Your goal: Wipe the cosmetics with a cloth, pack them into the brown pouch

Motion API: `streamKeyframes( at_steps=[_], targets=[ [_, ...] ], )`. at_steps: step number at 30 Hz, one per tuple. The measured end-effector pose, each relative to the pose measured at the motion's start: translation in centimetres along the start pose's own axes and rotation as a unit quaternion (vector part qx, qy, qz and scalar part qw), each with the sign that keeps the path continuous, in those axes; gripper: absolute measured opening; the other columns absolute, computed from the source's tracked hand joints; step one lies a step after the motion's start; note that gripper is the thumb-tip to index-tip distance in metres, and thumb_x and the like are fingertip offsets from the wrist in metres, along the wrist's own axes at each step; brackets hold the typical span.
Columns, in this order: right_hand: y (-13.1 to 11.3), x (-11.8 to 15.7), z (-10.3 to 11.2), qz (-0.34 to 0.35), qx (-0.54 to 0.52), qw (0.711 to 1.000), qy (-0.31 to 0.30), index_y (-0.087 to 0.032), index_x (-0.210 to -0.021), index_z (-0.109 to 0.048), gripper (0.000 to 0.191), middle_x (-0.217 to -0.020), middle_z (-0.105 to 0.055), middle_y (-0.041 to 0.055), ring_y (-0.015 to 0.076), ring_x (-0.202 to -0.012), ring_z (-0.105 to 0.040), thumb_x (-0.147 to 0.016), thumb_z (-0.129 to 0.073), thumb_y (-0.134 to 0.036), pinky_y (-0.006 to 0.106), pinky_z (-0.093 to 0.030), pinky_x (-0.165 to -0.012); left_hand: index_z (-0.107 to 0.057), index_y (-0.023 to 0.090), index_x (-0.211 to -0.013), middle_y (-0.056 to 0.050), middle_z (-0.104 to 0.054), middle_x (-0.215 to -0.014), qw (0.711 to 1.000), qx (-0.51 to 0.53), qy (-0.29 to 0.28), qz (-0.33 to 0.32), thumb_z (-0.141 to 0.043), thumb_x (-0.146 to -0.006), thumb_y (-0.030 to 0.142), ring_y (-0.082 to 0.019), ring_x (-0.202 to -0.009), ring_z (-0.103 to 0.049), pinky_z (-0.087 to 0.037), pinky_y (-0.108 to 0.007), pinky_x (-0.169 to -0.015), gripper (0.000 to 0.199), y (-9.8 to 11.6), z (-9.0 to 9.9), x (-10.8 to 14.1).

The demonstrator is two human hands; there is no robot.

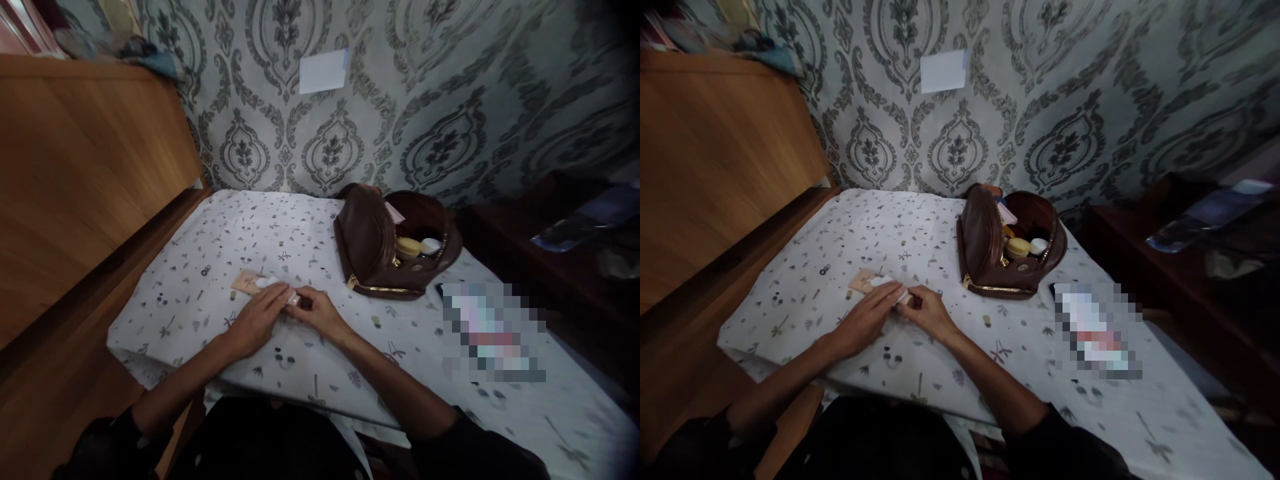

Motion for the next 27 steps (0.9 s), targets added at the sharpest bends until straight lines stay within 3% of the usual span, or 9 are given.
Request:
streamKeyframes(
  at_steps=[6,10,14,18,24,27],
  targets=[
    [-0.3,0.5,-0.3,-0.047,-0.019,0.999,-0.003,-0.015,-0.111,-0.069,0.041,-0.076,-0.066,0.0019,0.0131,-0.058,-0.056,-0.075,-0.066,-0.035,0.025,-0.046,-0.053,-0.048,0.02,-0.14,-0.014,-0.06,-0.135,0.99,-0.076,0.033,0.111,-0.036,-0.096,0.012,-0.025,-0.128,-0.054,-0.048,-0.051,-0.107,0.047,-7.8,2.8,2.3],
    [-1.5,0.8,0.4,-0.006,0.054,0.998,0.03,-0.016,-0.111,-0.07,0.041,-0.075,-0.066,0.0015,0.0135,-0.061,-0.056,-0.075,-0.066,-0.036,0.025,-0.046,-0.056,-0.05,0.017,-0.137,-0.014,-0.062,-0.131,0.983,-0.111,0.024,0.145,-0.038,-0.095,0.013,-0.026,-0.121,-0.057,-0.05,-0.049,-0.104,0.044,-9.2,3.8,3.8],
    [-1.7,0.9,0.5,0.012,0.076,0.996,0.036,-0.017,-0.111,-0.069,0.038,-0.074,-0.065,0.0009,0.0143,-0.064,-0.056,-0.078,-0.064,-0.035,0.025,-0.046,-0.059,-0.047,0.014,-0.139,-0.016,-0.062,-0.123,0.965,-0.192,-0.021,0.178,-0.041,-0.085,0.002,-0.029,-0.113,-0.056,-0.052,-0.048,-0.095,0.055,-7.7,3.7,4.1],
    [-1.4,0.9,0.3,0.006,0.054,0.998,0.033,-0.019,-0.109,-0.069,0.035,-0.071,-0.063,0.0002,0.0147,-0.063,-0.056,-0.08,-0.063,-0.037,0.025,-0.044,-0.057,-0.049,0.014,-0.134,-0.013,-0.061,-0.106,0.951,-0.247,-0.041,0.182,-0.039,-0.09,0.006,-0.027,-0.098,-0.057,-0.054,-0.042,-0.081,0.046,-5.6,3.1,3.3],
    [-0.8,0.9,-0.2,-0.031,-0.034,0.999,0.014,-0.019,-0.106,-0.067,0.036,-0.071,-0.063,-0.0001,0.0142,-0.058,-0.057,-0.08,-0.065,-0.044,0.026,-0.047,-0.054,-0.041,0.02,-0.141,-0.011,-0.059,-0.109,0.982,-0.127,0.023,0.136,-0.041,-0.096,0.016,-0.024,-0.101,-0.059,-0.056,-0.041,-0.085,0.045,-1.1,0.7,2.0],
    [-0.3,0.7,-0.3,-0.054,-0.104,0.993,0.013,-0.018,-0.105,-0.065,0.042,-0.065,-0.061,-0.0017,0.0136,-0.053,-0.056,-0.078,-0.067,-0.05,0.026,-0.046,-0.052,-0.032,0.022,-0.148,-0.013,-0.055,-0.124,0.993,-0.027,0.029,0.108,-0.038,-0.096,0.012,-0.025,-0.116,-0.055,-0.054,-0.042,-0.095,0.054,1.4,-0.8,1.5]
  ],
)
Point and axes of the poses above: each hand's wrist, its own x-axis away from the middle knuckle, its own z-axis out of the back of the hand, y = z × x, the point moved 7 cm from there along -x, towards the middle knuckle
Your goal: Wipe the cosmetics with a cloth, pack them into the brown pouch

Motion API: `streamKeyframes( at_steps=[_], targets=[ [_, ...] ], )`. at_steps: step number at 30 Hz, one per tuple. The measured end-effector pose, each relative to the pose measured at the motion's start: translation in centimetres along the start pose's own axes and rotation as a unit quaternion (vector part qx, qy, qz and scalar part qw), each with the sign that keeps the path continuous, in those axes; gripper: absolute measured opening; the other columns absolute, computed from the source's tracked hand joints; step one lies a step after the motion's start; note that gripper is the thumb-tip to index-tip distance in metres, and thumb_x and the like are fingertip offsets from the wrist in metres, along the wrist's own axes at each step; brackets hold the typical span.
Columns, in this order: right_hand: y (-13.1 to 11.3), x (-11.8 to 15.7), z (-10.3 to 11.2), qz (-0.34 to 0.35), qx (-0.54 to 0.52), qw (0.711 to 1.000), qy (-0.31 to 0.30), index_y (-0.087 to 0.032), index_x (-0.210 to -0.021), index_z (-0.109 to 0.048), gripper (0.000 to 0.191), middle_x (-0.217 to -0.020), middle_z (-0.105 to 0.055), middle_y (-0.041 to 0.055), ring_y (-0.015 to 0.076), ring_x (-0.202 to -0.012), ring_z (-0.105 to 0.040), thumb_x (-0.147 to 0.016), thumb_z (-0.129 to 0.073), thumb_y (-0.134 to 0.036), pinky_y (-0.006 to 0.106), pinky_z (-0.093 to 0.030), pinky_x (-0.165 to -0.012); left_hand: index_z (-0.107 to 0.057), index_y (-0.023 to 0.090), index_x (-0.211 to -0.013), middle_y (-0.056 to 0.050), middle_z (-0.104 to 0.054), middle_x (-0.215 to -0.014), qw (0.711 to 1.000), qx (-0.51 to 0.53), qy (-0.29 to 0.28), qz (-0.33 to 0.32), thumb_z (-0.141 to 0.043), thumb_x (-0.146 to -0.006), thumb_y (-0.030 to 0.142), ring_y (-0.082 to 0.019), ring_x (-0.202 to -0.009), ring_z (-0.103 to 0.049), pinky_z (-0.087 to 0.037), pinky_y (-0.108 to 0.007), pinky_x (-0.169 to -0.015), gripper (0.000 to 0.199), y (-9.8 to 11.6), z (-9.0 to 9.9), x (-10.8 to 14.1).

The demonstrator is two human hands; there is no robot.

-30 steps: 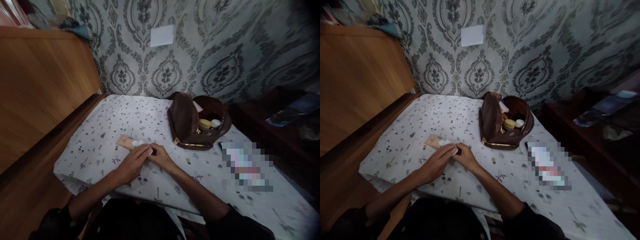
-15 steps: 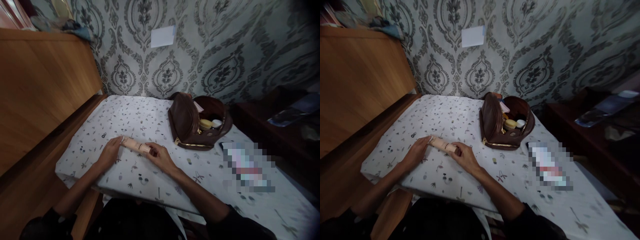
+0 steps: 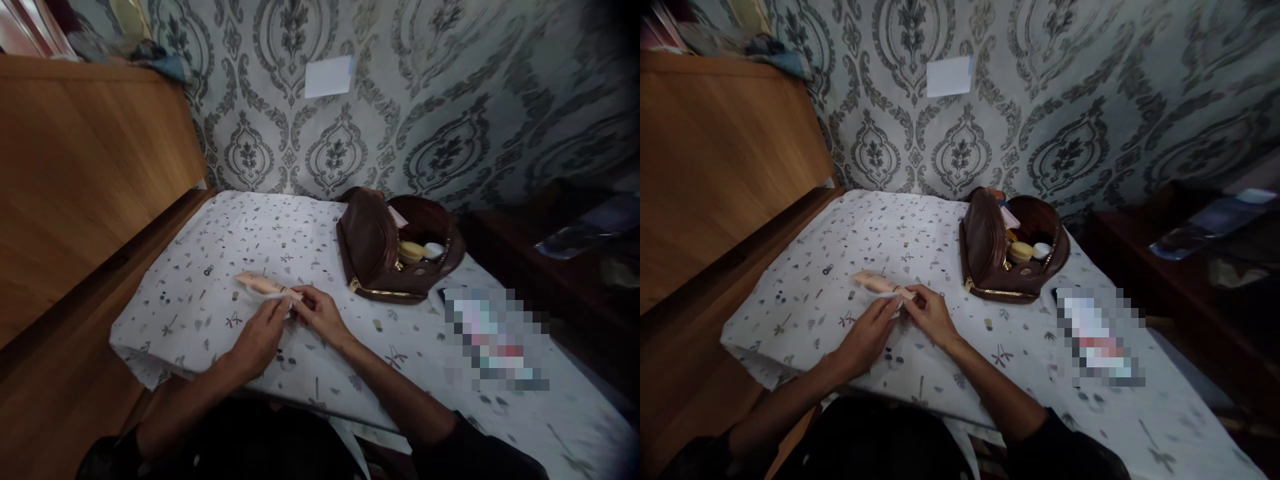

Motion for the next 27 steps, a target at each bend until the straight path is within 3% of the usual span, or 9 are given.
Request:
streamKeyframes(
  at_steps=[4,11,15,18,24,27],
  targets=[
    [0.7,-0.5,0.4,-0.017,-0.074,0.997,0.009,-0.017,-0.106,-0.063,0.051,-0.06,-0.059,-0.0036,0.0127,-0.048,-0.053,-0.073,-0.071,-0.056,0.027,-0.045,-0.051,-0.026,0.024,-0.152,-0.014,-0.051,-0.13,0.994,0.107,0.013,0.011,-0.036,-0.097,0.011,-0.022,-0.118,-0.055,-0.052,-0.038,-0.097,0.058,1.3,-0.7,-0.2],
    [0.2,-0.7,0.1,-0.021,-0.163,0.986,0.013,-0.018,-0.111,-0.064,0.062,-0.081,-0.066,0.003,0.0137,-0.056,-0.058,-0.067,-0.076,-0.059,0.028,-0.048,-0.053,-0.048,0.024,-0.135,-0.01,-0.056,-0.124,0.961,0.229,0.095,0.121,-0.047,-0.096,0.023,-0.023,-0.119,-0.053,-0.046,-0.04,-0.101,0.039,-0.2,1.2,-1.4],
    [-1.0,-0.2,-0.2,0.013,-0.135,0.991,0.008,-0.021,-0.116,-0.062,0.057,-0.105,-0.067,0.0068,0.0142,-0.065,-0.062,-0.071,-0.075,-0.054,0.028,-0.052,-0.057,-0.053,0.022,-0.118,-0.004,-0.06,-0.102,0.903,0.318,0.159,0.24,-0.055,-0.093,0.032,-0.019,-0.091,-0.058,-0.048,-0.031,-0.082,0.027,-1.6,1.6,-1.5],
    [-1.4,0.2,-0.4,0.047,-0.097,0.994,0.018,-0.024,-0.118,-0.06,0.052,-0.109,-0.064,0.006,0.0143,-0.069,-0.063,-0.075,-0.073,-0.05,0.027,-0.053,-0.059,-0.053,0.022,-0.101,0.003,-0.051,-0.08,0.856,0.367,0.208,0.298,-0.062,-0.089,0.036,-0.014,-0.069,-0.05,-0.043,-0.026,-0.067,0.02,-2.2,1.1,-1.3],
    [-2.6,1.4,-1.0,0.145,-0.004,0.988,0.05,-0.022,-0.121,-0.058,0.038,-0.115,-0.064,0.0079,0.0207,-0.097,-0.065,-0.086,-0.062,-0.036,0.033,-0.055,-0.084,-0.045,0.024,-0.092,0.003,-0.054,-0.082,0.764,0.478,0.266,0.343,-0.069,-0.081,0.045,-0.014,-0.077,-0.057,-0.047,-0.026,-0.073,0.034,-2.2,-0.9,-1.4],
    [-3.5,2.1,-0.8,0.198,0.063,0.975,0.079,-0.022,-0.122,-0.058,0.034,-0.113,-0.063,0.009,0.0218,-0.101,-0.063,-0.089,-0.059,-0.032,0.034,-0.054,-0.085,-0.041,0.024,-0.094,0.002,-0.057,-0.086,0.714,0.527,0.287,0.36,-0.069,-0.079,0.049,-0.014,-0.082,-0.061,-0.049,-0.028,-0.079,0.04,-1.9,-1.2,-2.1]
  ],
)
Point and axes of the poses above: each hand's wrist, its own x-axis away from the middle knuckle, its own z-axis out of the back of the hand, y = z × x, the point moved 7 cm from there along -x, towards the middle knuckle
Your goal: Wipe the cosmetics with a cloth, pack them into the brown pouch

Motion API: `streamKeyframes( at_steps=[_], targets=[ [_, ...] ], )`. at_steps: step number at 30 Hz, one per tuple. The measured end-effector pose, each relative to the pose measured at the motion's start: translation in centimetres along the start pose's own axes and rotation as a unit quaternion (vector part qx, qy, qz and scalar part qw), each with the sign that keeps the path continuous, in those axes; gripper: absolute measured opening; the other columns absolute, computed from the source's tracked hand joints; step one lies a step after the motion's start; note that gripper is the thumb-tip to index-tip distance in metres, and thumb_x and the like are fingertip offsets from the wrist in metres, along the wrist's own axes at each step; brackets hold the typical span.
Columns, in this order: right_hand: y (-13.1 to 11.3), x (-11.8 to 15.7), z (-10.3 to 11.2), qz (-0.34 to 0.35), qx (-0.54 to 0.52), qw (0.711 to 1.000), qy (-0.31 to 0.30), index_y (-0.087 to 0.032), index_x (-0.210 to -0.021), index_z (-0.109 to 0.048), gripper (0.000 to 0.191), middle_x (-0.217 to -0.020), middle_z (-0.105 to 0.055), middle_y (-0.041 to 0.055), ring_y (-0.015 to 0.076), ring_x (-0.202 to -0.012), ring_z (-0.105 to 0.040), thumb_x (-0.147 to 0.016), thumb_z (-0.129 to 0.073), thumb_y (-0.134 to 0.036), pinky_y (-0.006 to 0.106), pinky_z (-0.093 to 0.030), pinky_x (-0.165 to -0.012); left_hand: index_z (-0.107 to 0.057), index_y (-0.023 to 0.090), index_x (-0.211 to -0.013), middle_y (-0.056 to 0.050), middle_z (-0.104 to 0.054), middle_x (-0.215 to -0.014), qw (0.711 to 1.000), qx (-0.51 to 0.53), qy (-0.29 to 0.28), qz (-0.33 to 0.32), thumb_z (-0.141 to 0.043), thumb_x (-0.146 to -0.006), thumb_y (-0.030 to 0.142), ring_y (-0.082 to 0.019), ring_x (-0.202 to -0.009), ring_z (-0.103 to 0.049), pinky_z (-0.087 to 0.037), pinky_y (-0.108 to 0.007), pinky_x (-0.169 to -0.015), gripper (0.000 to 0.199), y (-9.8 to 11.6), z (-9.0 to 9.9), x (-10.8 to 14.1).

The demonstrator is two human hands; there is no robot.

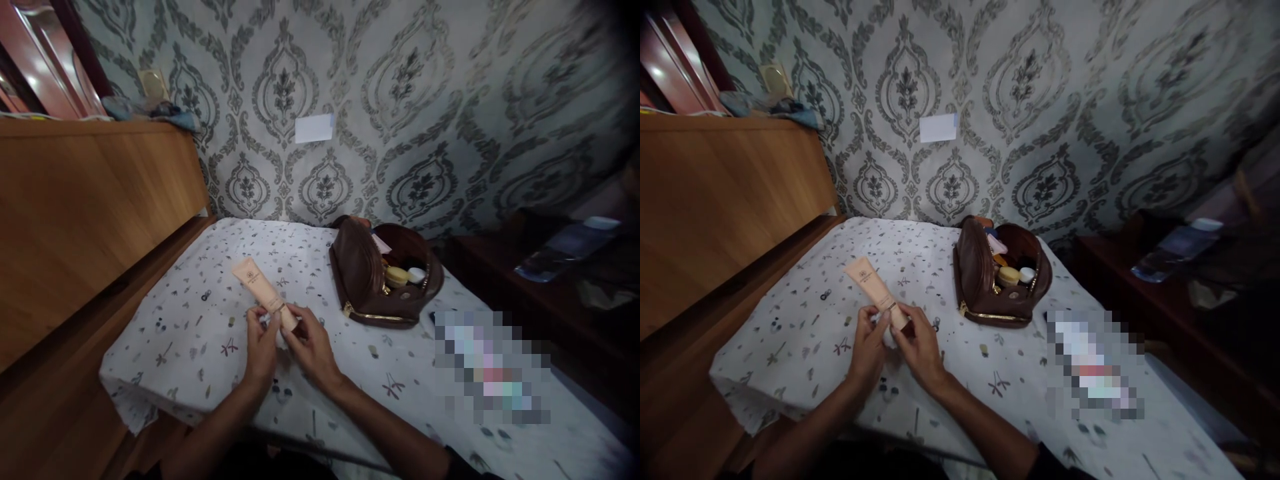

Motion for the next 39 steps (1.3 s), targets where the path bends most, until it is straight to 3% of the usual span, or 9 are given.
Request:
streamKeyframes(
  at_steps=[5,11,15,20,24,30,32,35,39],
  targets=[
    [-0.6,0.3,0.7,0.055,0.074,0.996,0.019,-0.024,-0.124,-0.058,0.035,-0.102,-0.061,0.0072,0.0216,-0.091,-0.06,-0.09,-0.058,-0.03,0.032,-0.053,-0.074,-0.042,0.025,-0.1,0.003,-0.058,-0.086,0.996,0.077,0.035,0.022,-0.072,-0.077,0.047,-0.012,-0.079,-0.062,-0.05,-0.027,-0.076,0.044,1.9,0.0,-1.9],
    [-0.6,0.4,0.5,0.063,0.084,0.994,0.016,-0.025,-0.125,-0.058,0.034,-0.1,-0.061,0.0064,0.0209,-0.085,-0.059,-0.092,-0.056,-0.034,0.032,-0.051,-0.069,-0.047,0.026,-0.12,-0.003,-0.063,-0.104,0.997,0.007,-0.012,-0.077,-0.061,-0.082,0.035,-0.015,-0.096,-0.064,-0.051,-0.028,-0.083,0.041,5.6,2.1,-5.7],
    [-0.6,0.5,0.2,0.07,0.066,0.995,0.011,-0.025,-0.126,-0.056,0.034,-0.101,-0.06,0.0065,0.0208,-0.087,-0.059,-0.093,-0.056,-0.032,0.031,-0.052,-0.069,-0.054,0.024,-0.119,-0.005,-0.066,-0.112,0.995,0.018,-0.033,-0.096,-0.066,-0.082,0.039,-0.016,-0.104,-0.064,-0.051,-0.029,-0.091,0.041,6.8,1.8,-5.6],
    [-0.5,0.5,0.4,0.078,0.059,0.995,0.026,-0.024,-0.125,-0.057,0.033,-0.101,-0.058,0.0066,0.0206,-0.09,-0.058,-0.092,-0.057,-0.026,0.03,-0.052,-0.07,-0.059,0.021,-0.099,0.002,-0.066,-0.083,0.996,0.088,-0.025,0.015,-0.08,-0.069,0.046,-0.013,-0.077,-0.066,-0.052,-0.023,-0.071,0.044,4.3,-0.6,-2.3],
    [-1.0,0.5,0.2,0.093,0.046,0.995,0.01,-0.024,-0.124,-0.058,0.033,-0.099,-0.06,0.0065,0.0202,-0.088,-0.059,-0.091,-0.055,-0.024,0.032,-0.052,-0.073,-0.06,0.019,-0.095,0.001,-0.068,-0.076,0.99,0.084,-0.009,0.114,-0.084,-0.061,0.049,-0.013,-0.066,-0.065,-0.051,-0.024,-0.063,0.052,1.2,-1.6,0.1],
    [-0.6,0.3,-1.1,-0.019,-0.068,0.995,-0.07,-0.022,-0.121,-0.061,0.038,-0.102,-0.065,0.0072,0.0182,-0.08,-0.063,-0.089,-0.061,-0.041,0.03,-0.051,-0.068,-0.058,0.015,-0.082,0.003,-0.062,-0.062,0.986,0.097,0.041,0.127,-0.09,-0.051,0.046,-0.012,-0.053,-0.059,-0.047,-0.023,-0.051,0.053,2.9,0.0,-2.2],
    [0.2,0.4,-2.1,-0.098,-0.173,0.973,-0.12,-0.021,-0.12,-0.06,0.045,-0.094,-0.066,0.0053,0.0153,-0.068,-0.063,-0.085,-0.065,-0.049,0.027,-0.049,-0.058,-0.059,0.017,-0.086,0.003,-0.062,-0.064,0.985,0.107,0.052,0.126,-0.087,-0.055,0.047,-0.012,-0.052,-0.059,-0.047,-0.023,-0.05,0.051,4.1,0.9,-3.6],
    [1.3,0.7,-3.5,-0.207,-0.336,0.904,-0.163,-0.017,-0.109,-0.063,0.052,-0.076,-0.066,0.0016,0.0118,-0.054,-0.06,-0.076,-0.074,-0.056,0.022,-0.043,-0.048,-0.063,0.02,-0.099,0.004,-0.065,-0.071,0.982,0.132,0.069,0.113,-0.082,-0.065,0.046,-0.012,-0.057,-0.064,-0.051,-0.023,-0.055,0.047,5.8,2.2,-5.4],
    [1.8,1.3,-4.5,-0.282,-0.449,0.827,-0.189,-0.014,-0.096,-0.065,0.049,-0.076,-0.071,0.0054,0.0097,-0.051,-0.061,-0.071,-0.08,-0.053,0.019,-0.041,-0.046,-0.064,0.021,-0.102,0.002,-0.066,-0.073,0.972,0.167,0.106,0.128,-0.077,-0.074,0.041,-0.012,-0.058,-0.064,-0.055,-0.025,-0.059,0.036,6.5,3.3,-6.8]
  ],
)
Point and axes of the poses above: each hand's wrist, its own x-axis away from the middle knuckle, its own z-axis out of the back of the hand, y = z × x, the point moved 7 cm from there along -x, towards the middle knuckle
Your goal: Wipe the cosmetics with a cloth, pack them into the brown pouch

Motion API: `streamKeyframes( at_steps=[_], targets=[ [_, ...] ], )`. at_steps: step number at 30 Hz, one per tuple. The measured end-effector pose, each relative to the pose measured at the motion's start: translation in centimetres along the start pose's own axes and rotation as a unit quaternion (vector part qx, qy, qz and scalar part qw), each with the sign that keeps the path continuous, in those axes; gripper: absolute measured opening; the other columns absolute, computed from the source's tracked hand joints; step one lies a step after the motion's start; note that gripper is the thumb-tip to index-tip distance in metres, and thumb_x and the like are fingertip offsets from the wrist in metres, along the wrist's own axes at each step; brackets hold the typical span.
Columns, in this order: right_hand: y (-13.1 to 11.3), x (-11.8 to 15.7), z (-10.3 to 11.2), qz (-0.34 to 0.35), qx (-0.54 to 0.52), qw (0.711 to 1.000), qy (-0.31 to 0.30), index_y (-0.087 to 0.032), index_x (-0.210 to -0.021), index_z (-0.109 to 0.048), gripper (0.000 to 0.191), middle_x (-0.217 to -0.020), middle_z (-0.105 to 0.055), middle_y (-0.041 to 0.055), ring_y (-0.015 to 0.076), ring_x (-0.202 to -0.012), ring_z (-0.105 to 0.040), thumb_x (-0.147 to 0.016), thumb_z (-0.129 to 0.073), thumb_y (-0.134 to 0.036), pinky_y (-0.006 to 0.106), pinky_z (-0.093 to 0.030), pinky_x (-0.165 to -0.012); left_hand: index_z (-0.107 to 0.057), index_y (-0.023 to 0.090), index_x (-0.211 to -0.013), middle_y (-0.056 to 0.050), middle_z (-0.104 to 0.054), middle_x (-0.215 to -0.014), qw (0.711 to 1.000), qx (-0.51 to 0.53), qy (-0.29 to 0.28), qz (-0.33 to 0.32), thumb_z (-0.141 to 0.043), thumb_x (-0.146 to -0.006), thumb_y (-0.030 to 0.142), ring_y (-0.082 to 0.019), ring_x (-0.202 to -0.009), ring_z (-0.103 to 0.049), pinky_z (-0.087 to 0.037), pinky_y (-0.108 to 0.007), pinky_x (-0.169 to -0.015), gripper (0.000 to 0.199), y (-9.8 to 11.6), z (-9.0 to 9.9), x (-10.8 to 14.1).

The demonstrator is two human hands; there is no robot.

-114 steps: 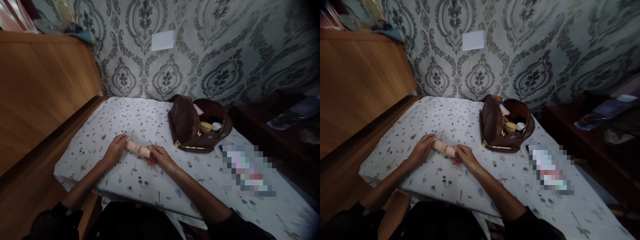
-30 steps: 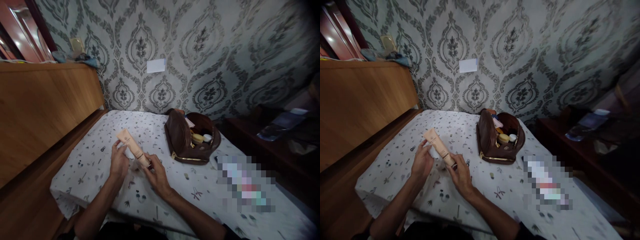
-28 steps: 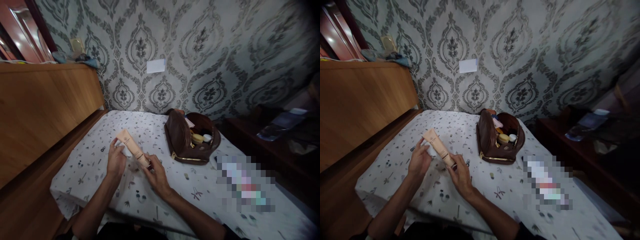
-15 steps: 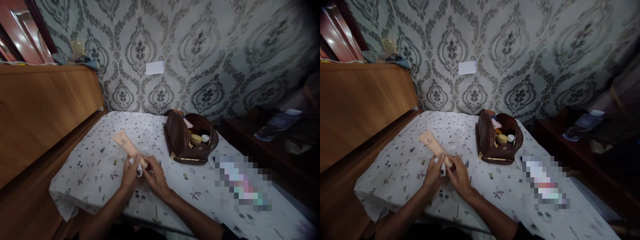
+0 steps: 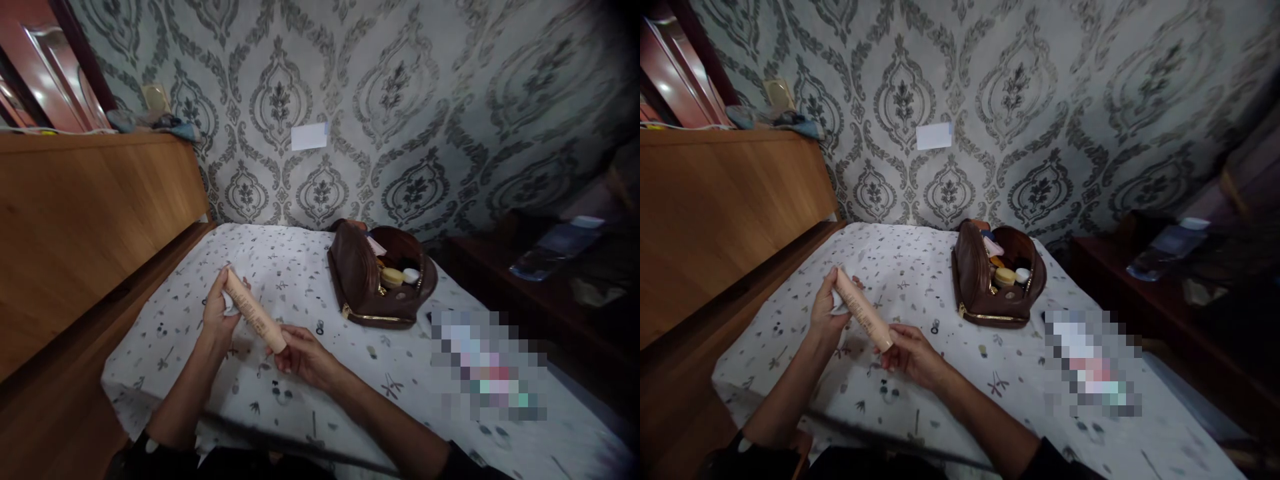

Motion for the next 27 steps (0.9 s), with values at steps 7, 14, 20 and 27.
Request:
streamKeyframes(
  at_steps=[7,14,20,27],
  targets=[
    [-0.9,0.0,0.4,0.074,0.075,0.994,0.035,-0.019,-0.104,-0.065,0.047,-0.095,-0.07,0.0034,0.012,-0.061,-0.068,-0.068,-0.085,-0.041,0.019,-0.046,-0.05,-0.064,0.023,-0.112,0.003,-0.063,-0.071,0.999,-0.032,-0.019,-0.002,-0.066,-0.077,0.066,-0.012,-0.057,-0.064,-0.054,-0.024,-0.057,0.055,-1.3,-1.0,1.4],
    [-1.5,0.0,2.3,0.171,0.183,0.954,0.166,-0.021,-0.08,-0.053,0.037,-0.076,-0.063,-0.0038,0.0105,-0.062,-0.061,-0.061,-0.082,-0.032,0.02,-0.046,-0.054,-0.063,0.015,-0.108,0.0,-0.067,-0.077,0.958,-0.212,-0.185,-0.045,-0.088,-0.052,0.048,-0.016,-0.067,-0.065,-0.054,-0.024,-0.063,0.07,-6.6,-2.1,3.9],
    [-2.5,1.0,2.3,0.207,0.316,0.897,0.231,-0.021,-0.084,-0.052,0.02,-0.08,-0.06,-0.0018,0.014,-0.072,-0.06,-0.07,-0.065,-0.024,0.026,-0.049,-0.064,-0.058,0.015,-0.113,-0.005,-0.072,-0.092,0.912,-0.327,-0.237,-0.076,-0.081,-0.062,0.047,-0.022,-0.082,-0.069,-0.056,-0.03,-0.077,0.064,-7.9,-2.2,3.3],
    [-6.3,3.2,1.6,0.269,0.429,0.812,0.291,-0.022,-0.108,-0.059,0.041,-0.101,-0.055,0.0017,0.0116,-0.071,-0.053,-0.069,-0.07,-0.022,0.025,-0.046,-0.063,-0.062,0.018,-0.103,-0.005,-0.072,-0.094,0.832,-0.437,-0.258,-0.225,-0.075,-0.063,0.053,-0.025,-0.085,-0.069,-0.058,-0.031,-0.074,0.056,-6.1,-3.1,1.4]
  ],
)
Point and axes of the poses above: each hand's wrist, its own x-axis away from the middle knuckle, its own z-axis out of the back of the hand, y = z × x, the point moved 7 cm from there along -x, towards the middle knuckle
